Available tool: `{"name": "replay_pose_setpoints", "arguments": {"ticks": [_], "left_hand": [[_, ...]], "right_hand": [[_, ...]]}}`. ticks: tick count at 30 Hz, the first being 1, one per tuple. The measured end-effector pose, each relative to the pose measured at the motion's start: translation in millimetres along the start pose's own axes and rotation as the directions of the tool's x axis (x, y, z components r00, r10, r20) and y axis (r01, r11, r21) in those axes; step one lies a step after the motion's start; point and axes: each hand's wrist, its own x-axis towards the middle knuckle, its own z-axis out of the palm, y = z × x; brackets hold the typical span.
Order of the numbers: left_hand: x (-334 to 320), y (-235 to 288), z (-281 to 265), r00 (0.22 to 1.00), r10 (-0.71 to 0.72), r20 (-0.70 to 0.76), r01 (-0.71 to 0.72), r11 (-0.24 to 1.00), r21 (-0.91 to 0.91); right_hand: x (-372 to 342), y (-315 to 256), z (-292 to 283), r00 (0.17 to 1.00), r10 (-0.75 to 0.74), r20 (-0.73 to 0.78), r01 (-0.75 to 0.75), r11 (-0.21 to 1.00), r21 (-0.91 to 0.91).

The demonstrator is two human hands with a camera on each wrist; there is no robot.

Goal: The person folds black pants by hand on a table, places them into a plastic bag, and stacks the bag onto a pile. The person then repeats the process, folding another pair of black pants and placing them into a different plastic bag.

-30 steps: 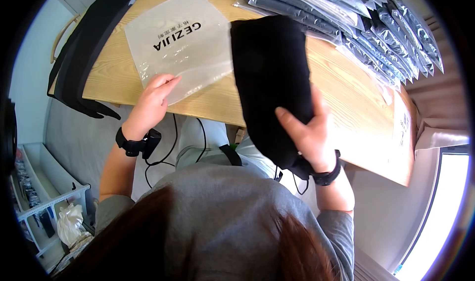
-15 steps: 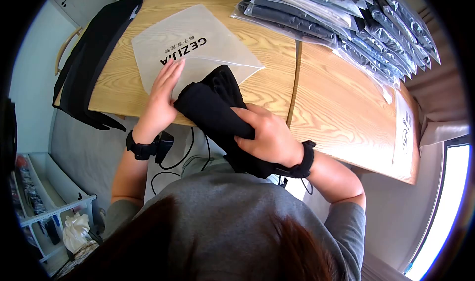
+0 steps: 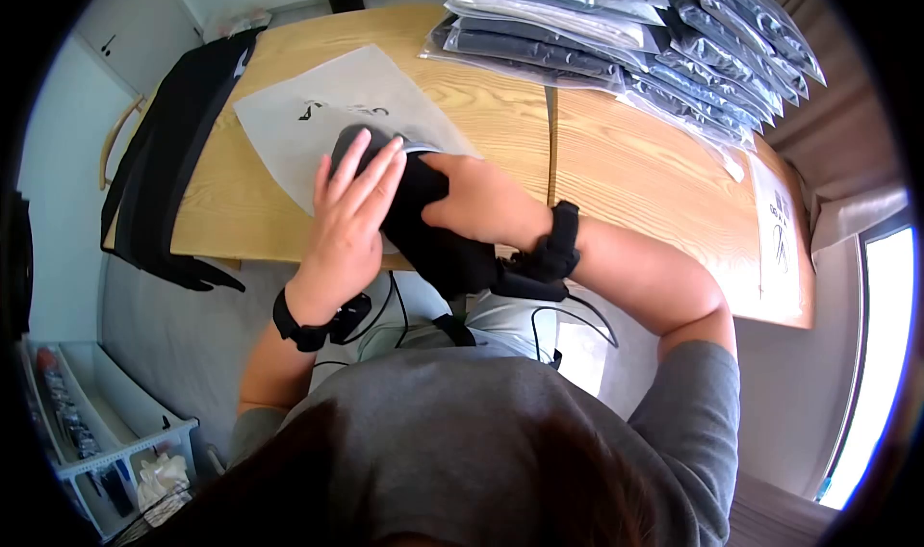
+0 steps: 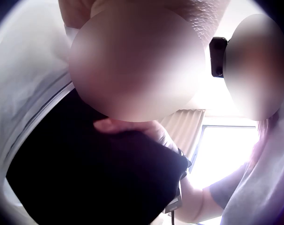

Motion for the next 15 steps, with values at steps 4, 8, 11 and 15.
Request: {"name": "replay_pose_setpoints", "arguments": {"ticks": [4, 8, 11, 15], "left_hand": [[4.1, 8.7, -12.2, 0.995, 0.025, -0.101, -0.031, 0.998, -0.054], [2.3, 14.5, -12.1, 0.995, 0.078, -0.065, -0.087, 0.987, -0.135], [-4.3, 12.7, -5.1, 0.995, 0.083, -0.062, -0.094, 0.973, -0.212], [-13.5, 11.3, -2.2, 0.981, 0.158, -0.109, -0.181, 0.948, -0.262]], "right_hand": [[-7.2, -20.7, 9.9, 0.968, -0.236, -0.090, 0.226, 0.968, -0.109], [26.0, 2.5, 14.5, 0.893, -0.429, -0.136, 0.397, 0.894, -0.209], [24.1, -5.1, 17.0, 0.880, -0.435, -0.191, 0.395, 0.893, -0.215], [43.5, 1.3, 21.7, 0.828, -0.489, -0.274, 0.397, 0.857, -0.329]]}}
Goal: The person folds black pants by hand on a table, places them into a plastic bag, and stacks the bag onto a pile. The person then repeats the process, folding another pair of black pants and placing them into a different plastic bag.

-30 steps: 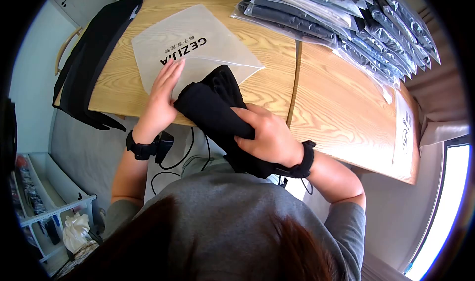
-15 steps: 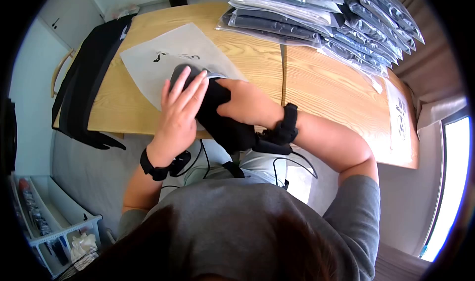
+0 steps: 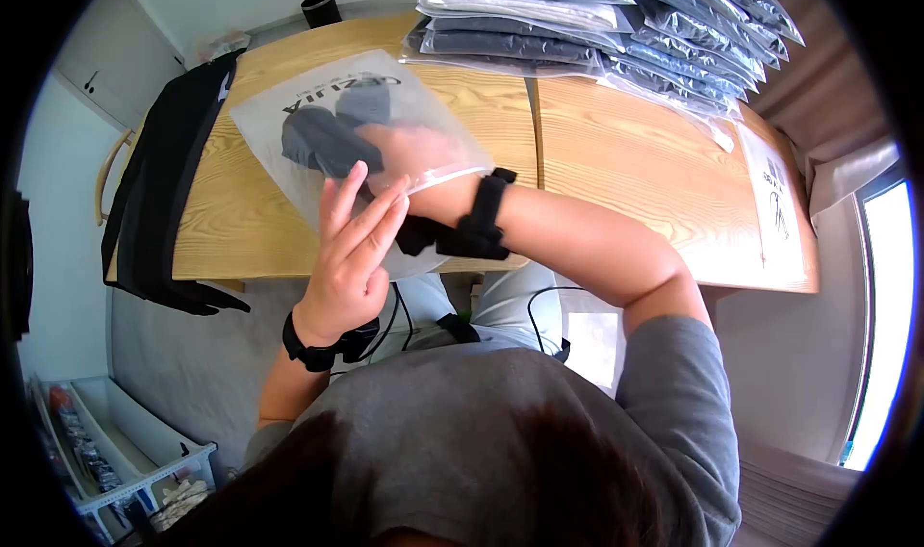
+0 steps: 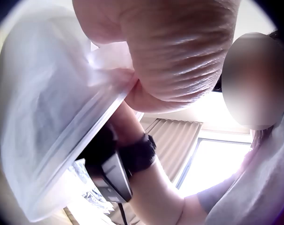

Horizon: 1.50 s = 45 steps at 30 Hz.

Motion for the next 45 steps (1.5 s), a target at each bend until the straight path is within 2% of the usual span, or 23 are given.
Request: {"name": "replay_pose_setpoints", "arguments": {"ticks": [1, 3, 5, 7, 13, 16, 18, 21, 22, 24, 27, 29, 30, 31, 33, 34, 37, 39, 41, 42, 43, 44, 45], "left_hand": [[-0.9, 0.8, 2.1, 1.000, 0.001, 0.001, -0.001, 1.000, -0.004], [-5.9, 2.8, 9.3, 0.998, -0.068, -0.005, 0.068, 0.996, 0.057], [-9.1, 2.9, 13.5, 0.994, -0.108, -0.014, 0.109, 0.990, 0.086], [-10.6, 2.3, 16.2, 0.986, -0.161, -0.033, 0.164, 0.973, 0.165], [-14.4, 0.6, 19.5, 0.975, -0.223, 0.009, 0.214, 0.944, 0.252], [-23.1, -3.4, 30.8, 0.968, -0.248, 0.046, 0.227, 0.937, 0.267], [-25.7, -2.5, 35.1, 0.967, -0.243, 0.080, 0.215, 0.942, 0.256], [-28.6, 0.0, 38.1, 0.965, -0.237, 0.108, 0.207, 0.949, 0.238], [-29.4, 0.7, 38.3, 0.965, -0.240, 0.107, 0.210, 0.948, 0.238], [-32.1, 1.8, 37.3, 0.958, -0.263, 0.110, 0.232, 0.944, 0.236], [-39.1, 2.1, 31.9, 0.949, -0.291, 0.120, 0.243, 0.919, 0.310], [-43.1, 3.8, 30.9, 0.948, -0.306, 0.092, 0.269, 0.919, 0.287], [-45.3, 4.2, 30.4, 0.946, -0.316, 0.068, 0.289, 0.921, 0.261], [-48.1, 3.1, 30.4, 0.945, -0.319, 0.070, 0.291, 0.920, 0.261], [-55.7, 0.2, 31.3, 0.988, -0.138, 0.073, 0.126, 0.981, 0.150], [-58.2, 1.0, 32.0, 0.991, -0.105, 0.082, 0.092, 0.984, 0.150], [-66.9, 2.0, 24.2, 0.980, -0.171, 0.103, 0.156, 0.978, 0.137], [-76.4, -2.0, 15.8, 0.982, -0.135, 0.129, 0.115, 0.982, 0.151], [-85.0, 1.9, 5.5, 0.960, -0.279, 0.034, 0.278, 0.960, 0.032], [-91.9, -0.8, 0.2, 0.944, -0.330, -0.025, 0.329, 0.943, -0.048], [-99.2, -0.4, -3.1, 0.892, -0.438, -0.115, 0.429, 0.899, -0.089], [-110.2, -6.5, -1.6, 0.807, -0.556, -0.201, 0.531, 0.831, -0.165], [-121.7, -11.4, -1.7, 0.697, -0.663, -0.272, 0.615, 0.748, -0.249]], "right_hand": [[3.7, 3.0, 2.2, 1.000, 0.004, 0.000, -0.004, 1.000, -0.001], [12.9, -2.1, 3.5, 0.992, 0.125, 0.002, -0.124, 0.986, -0.109], [19.3, -1.4, 8.6, 0.989, 0.148, 0.018, -0.145, 0.981, -0.127], [25.9, 0.0, 12.9, 0.966, 0.211, 0.149, -0.175, 0.960, -0.220], [36.4, 23.9, 7.2, 0.958, 0.210, 0.195, -0.213, 0.977, -0.005], [29.2, 72.2, 14.4, 0.962, 0.182, 0.205, -0.174, 0.983, -0.056], [18.4, 87.9, 18.1, 0.986, 0.088, 0.141, -0.064, 0.984, -0.164], [11.8, 87.0, 20.9, 0.962, 0.214, 0.170, -0.160, 0.945, -0.284], [8.8, 82.5, 21.7, 0.962, 0.213, 0.173, -0.158, 0.946, -0.284], [-1.3, 67.1, 25.0, 0.997, -0.061, 0.044, 0.076, 0.799, -0.597], [-27.6, 22.7, 27.2, 0.996, -0.064, 0.055, 0.085, 0.762, -0.642], [-49.6, 4.7, 36.6, 0.987, -0.001, 0.163, 0.103, 0.779, -0.618], [-57.5, 5.2, 42.9, 0.968, 0.055, 0.245, 0.085, 0.848, -0.524], [-59.2, 9.9, 49.8, 0.967, 0.055, 0.247, 0.085, 0.849, -0.521], [-56.8, 15.7, 61.9, 0.940, 0.093, 0.328, 0.104, 0.838, -0.536], [-49.3, 15.5, 68.1, 0.918, 0.171, 0.358, 0.088, 0.792, -0.604], [-44.4, 7.8, 77.9, 0.952, 0.144, 0.271, 0.031, 0.833, -0.553], [-49.4, -0.7, 76.2, 0.970, 0.116, 0.212, 0.013, 0.851, -0.525], [-59.7, -12.8, 65.3, 0.961, 0.098, 0.258, 0.006, 0.927, -0.376], [-74.1, -16.8, 48.8, 0.956, 0.018, 0.292, 0.045, 0.977, -0.207], [-83.4, -12.9, 36.6, 0.932, -0.083, 0.354, 0.090, 0.996, -0.005], [-73.1, -24.0, -0.8, 0.834, -0.009, 0.551, -0.119, 0.973, 0.197], [-72.5, -11.7, -15.3, 0.837, 0.004, 0.548, -0.240, 0.902, 0.359]]}}
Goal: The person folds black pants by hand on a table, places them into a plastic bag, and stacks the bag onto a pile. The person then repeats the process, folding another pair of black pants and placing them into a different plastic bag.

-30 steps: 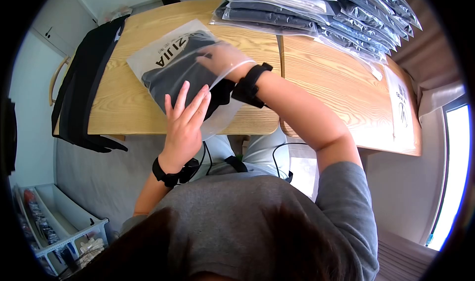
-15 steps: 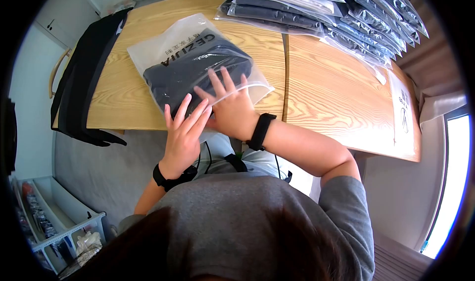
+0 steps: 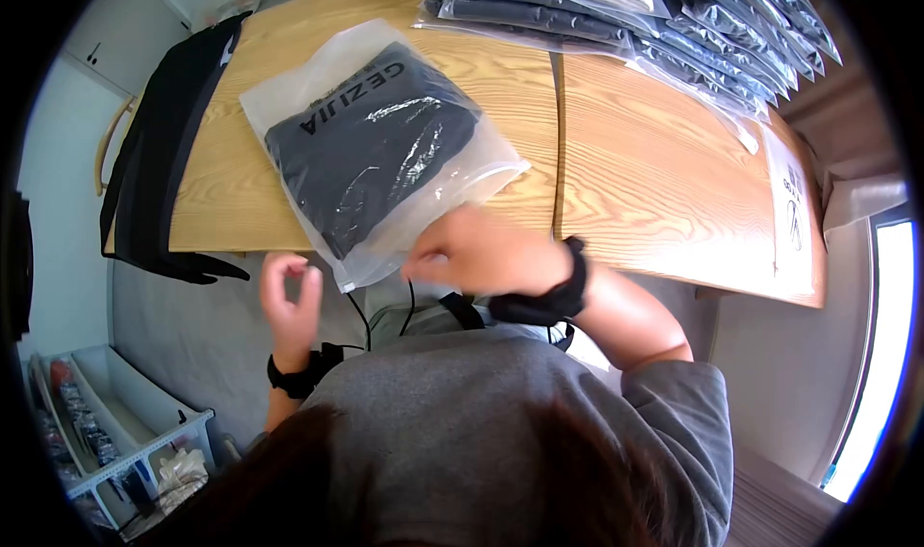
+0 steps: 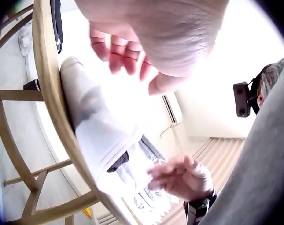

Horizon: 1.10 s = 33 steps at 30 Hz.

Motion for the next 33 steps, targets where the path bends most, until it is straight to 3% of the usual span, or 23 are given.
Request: {"name": "replay_pose_setpoints", "arguments": {"ticks": [1, 2, 3, 4, 5, 6, 8, 9, 10, 11, 12, 13, 14, 16, 17, 18, 20, 22, 24, 25, 28, 30, 33], "left_hand": [[2.6, -3.5, -5.5, 0.976, -0.212, 0.054, 0.215, 0.973, -0.077], [8.4, -5.7, -8.8, 0.906, -0.406, 0.121, 0.420, 0.896, -0.143], [13.4, -5.8, -11.0, 0.857, -0.463, 0.225, 0.494, 0.863, -0.106], [12.9, -9.9, -9.2, 0.859, -0.462, 0.218, 0.492, 0.864, -0.107], [11.9, -16.9, -5.4, 0.784, -0.504, 0.363, 0.574, 0.811, -0.115], [14.8, -18.6, -2.3, 0.692, -0.523, 0.499, 0.649, 0.753, -0.110], [21.1, -6.0, 2.9, 0.674, -0.506, 0.538, 0.639, 0.765, -0.081], [24.4, 1.0, 4.6, 0.614, -0.523, 0.592, 0.701, 0.706, -0.103], [27.6, 4.7, 4.6, 0.552, -0.531, 0.643, 0.757, 0.643, -0.119], [28.5, -2.4, 2.8, 0.526, -0.512, 0.679, 0.785, 0.600, -0.155], [30.2, -6.5, -3.1, 0.537, -0.512, 0.670, 0.777, 0.609, -0.158], [33.3, -7.8, -8.5, 0.571, -0.475, 0.670, 0.784, 0.558, -0.272], [36.6, -7.0, -14.7, 0.603, -0.439, 0.666, 0.781, 0.496, -0.380], [63.6, 14.2, -26.7, 0.640, -0.543, 0.543, 0.759, 0.337, -0.558], [80.1, 9.1, -32.8, 0.571, -0.606, 0.554, 0.771, 0.163, -0.615], [97.1, -19.2, -46.1, 0.577, -0.354, 0.736, 0.781, -0.025, -0.624], [133.3, 16.5, -54.3, 0.620, -0.448, 0.644, 0.681, -0.100, -0.726], [160.4, 35.9, -72.4, 0.751, -0.293, 0.591, 0.605, -0.054, -0.795], [180.5, 65.6, -96.7, 0.839, -0.088, 0.536, 0.539, 0.012, -0.842], [183.0, 89.8, -106.6, 0.869, -0.106, 0.483, 0.484, -0.014, -0.875], [190.7, 130.4, -134.9, 0.871, 0.082, 0.484, 0.484, 0.022, -0.875], [196.5, 140.0, -139.6, 0.876, 0.095, 0.472, 0.471, 0.037, -0.881], [210.4, 129.2, -136.7, 0.857, 0.081, 0.508, 0.509, 0.015, -0.861]], "right_hand": [[-6.5, -10.7, -20.5, 0.927, 0.375, 0.015, -0.354, 0.861, 0.366], [-9.9, 5.3, -35.7, 0.892, 0.395, -0.218, -0.300, 0.881, 0.367], [-7.8, 27.3, -45.0, 0.795, 0.291, -0.533, -0.214, 0.956, 0.203], [-4.2, 51.6, -58.2, 0.709, 0.225, -0.669, -0.256, 0.965, 0.053], [0.1, 66.3, -64.9, 0.656, 0.169, -0.735, -0.311, 0.949, -0.059], [2.4, 81.3, -66.4, 0.655, 0.157, -0.739, -0.303, 0.951, -0.066], [6.1, 103.2, -66.5, 0.745, 0.484, -0.460, -0.266, 0.847, 0.460], [5.3, 104.5, -68.2, 0.793, 0.554, -0.252, -0.372, 0.769, 0.520], [6.4, 110.0, -70.8, 0.801, 0.541, -0.256, -0.361, 0.778, 0.515], [7.5, 118.0, -71.7, 0.844, 0.534, -0.046, -0.410, 0.698, 0.587], [8.9, 124.2, -73.1, 0.856, 0.491, 0.163, -0.472, 0.611, 0.635], [10.8, 129.2, -76.9, 0.899, 0.400, 0.176, -0.401, 0.595, 0.697], [16.1, 127.4, -81.5, 0.904, 0.392, 0.173, -0.394, 0.600, 0.696], [30.8, 117.2, -91.6, 0.892, 0.441, 0.097, -0.269, 0.347, 0.898], [40.0, 95.6, -96.9, 0.863, 0.500, 0.074, -0.243, 0.282, 0.928], [47.6, 80.8, -106.7, 0.898, 0.434, 0.070, -0.205, 0.273, 0.940], [63.8, 64.3, -123.1, 0.935, 0.351, -0.040, -0.069, 0.291, 0.954], [61.1, 17.0, -139.7, 0.949, 0.259, -0.179, 0.068, 0.384, 0.921], [45.6, -18.5, -168.1, 0.977, 0.107, -0.182, 0.131, 0.367, 0.921], [37.5, -42.0, -174.0, 0.956, 0.097, -0.276, 0.211, 0.422, 0.882], [9.3, -108.4, -184.3, 0.940, 0.068, -0.335, 0.298, 0.317, 0.900], [9.9, -118.3, -192.7, 0.927, -0.033, -0.373, 0.360, 0.354, 0.863], [16.4, -115.9, -196.8, 0.934, 0.002, -0.356, 0.331, 0.368, 0.869]]}}
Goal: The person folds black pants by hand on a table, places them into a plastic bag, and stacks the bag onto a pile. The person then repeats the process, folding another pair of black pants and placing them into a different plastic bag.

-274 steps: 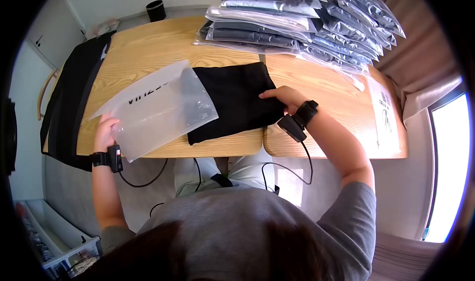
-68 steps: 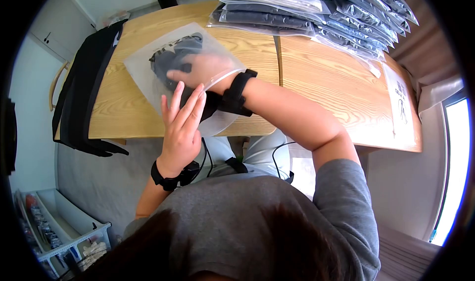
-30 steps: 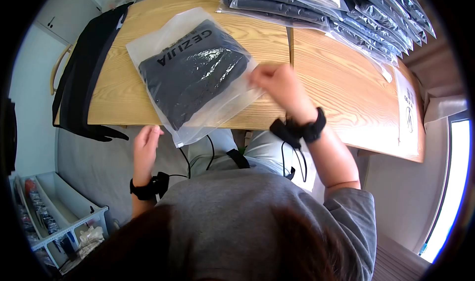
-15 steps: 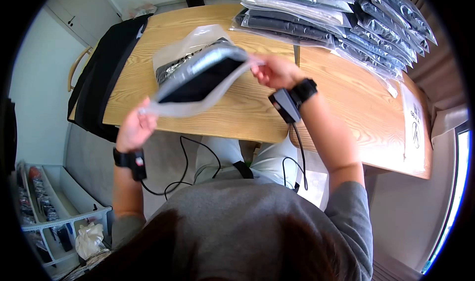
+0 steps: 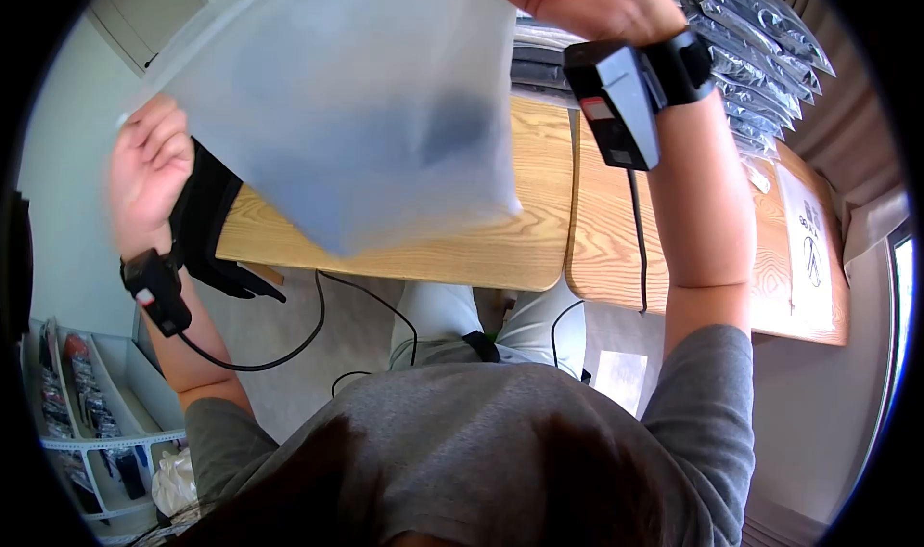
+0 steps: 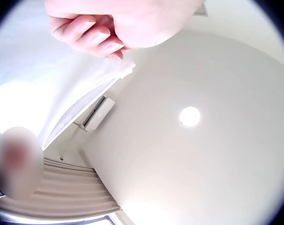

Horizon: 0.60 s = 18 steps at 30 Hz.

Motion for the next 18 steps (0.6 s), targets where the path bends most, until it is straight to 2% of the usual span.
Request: {"name": "replay_pose_setpoints", "arguments": {"ticks": [1, 3, 6, 8, 9, 11, 12, 13, 14, 15, 16, 17, 18], "left_hand": [[6.3, -0.5, -8.6, 0.998, -0.054, -0.026, 0.053, 0.998, -0.043], [18.1, -4.9, -23.6, 0.991, -0.082, -0.105, 0.078, 0.996, -0.038], [29.5, -6.2, -23.5, 0.985, -0.089, -0.151, 0.085, 0.996, -0.036], [32.8, -1.9, -13.5, 0.999, 0.006, -0.037, -0.004, 0.999, 0.032], [31.7, -1.0, -5.3, 0.999, 0.003, -0.040, -0.002, 1.000, 0.026], [21.6, -5.7, 9.3, 0.981, 0.132, 0.138, -0.156, 0.971, 0.179], [11.5, -17.6, 14.1, 0.971, 0.222, 0.085, -0.235, 0.947, 0.221], [3.3, -35.0, 20.4, 0.973, 0.220, 0.073, -0.230, 0.949, 0.216], [-0.9, -63.2, 40.7, 0.839, 0.456, -0.298, -0.304, 0.846, 0.438], [-9.1, -79.7, 51.1, 0.512, 0.668, -0.539, -0.245, 0.715, 0.654], [-38.7, -65.3, 3.9, 0.774, 0.537, -0.336, -0.115, 0.640, 0.759], [-70.7, -56.7, -52.1, 0.946, 0.294, -0.138, -0.035, 0.515, 0.856], [-87.5, -70.7, -65.1, 0.959, 0.120, -0.256, 0.175, 0.462, 0.870]], "right_hand": [[4.4, 3.2, -4.0, 0.999, 0.011, -0.045, -0.012, 1.000, -0.005], [13.0, 9.6, -21.6, 0.994, 0.099, -0.051, -0.099, 0.995, 0.005], [14.8, 9.5, -26.2, 0.992, 0.118, -0.056, -0.117, 0.993, 0.017], [6.8, 3.7, -17.7, 0.990, -0.042, -0.134, 0.040, 0.999, -0.017], [0.4, -0.1, -11.9, 0.991, -0.096, -0.098, 0.093, 0.995, -0.032], [-18.9, 1.4, 0.6, 0.964, -0.228, -0.133, 0.214, 0.971, -0.110], [-30.7, 7.6, -2.1, 0.951, -0.296, -0.087, 0.283, 0.949, -0.135], [-34.1, 14.2, -23.4, 0.921, -0.386, 0.062, 0.386, 0.875, -0.293], [-46.4, 31.1, -11.8, 0.878, -0.459, -0.133, 0.398, 0.857, -0.328], [-64.3, 50.5, 2.8, 0.793, -0.519, -0.318, 0.401, 0.839, -0.368], [-80.6, 60.1, -22.6, 0.871, -0.463, -0.168, 0.326, 0.798, -0.507], [-98.1, 74.3, -56.8, 0.930, -0.367, -0.025, 0.267, 0.722, -0.638], [-114.9, 94.1, -66.0, 0.954, -0.292, -0.069, 0.167, 0.708, -0.687]]}}
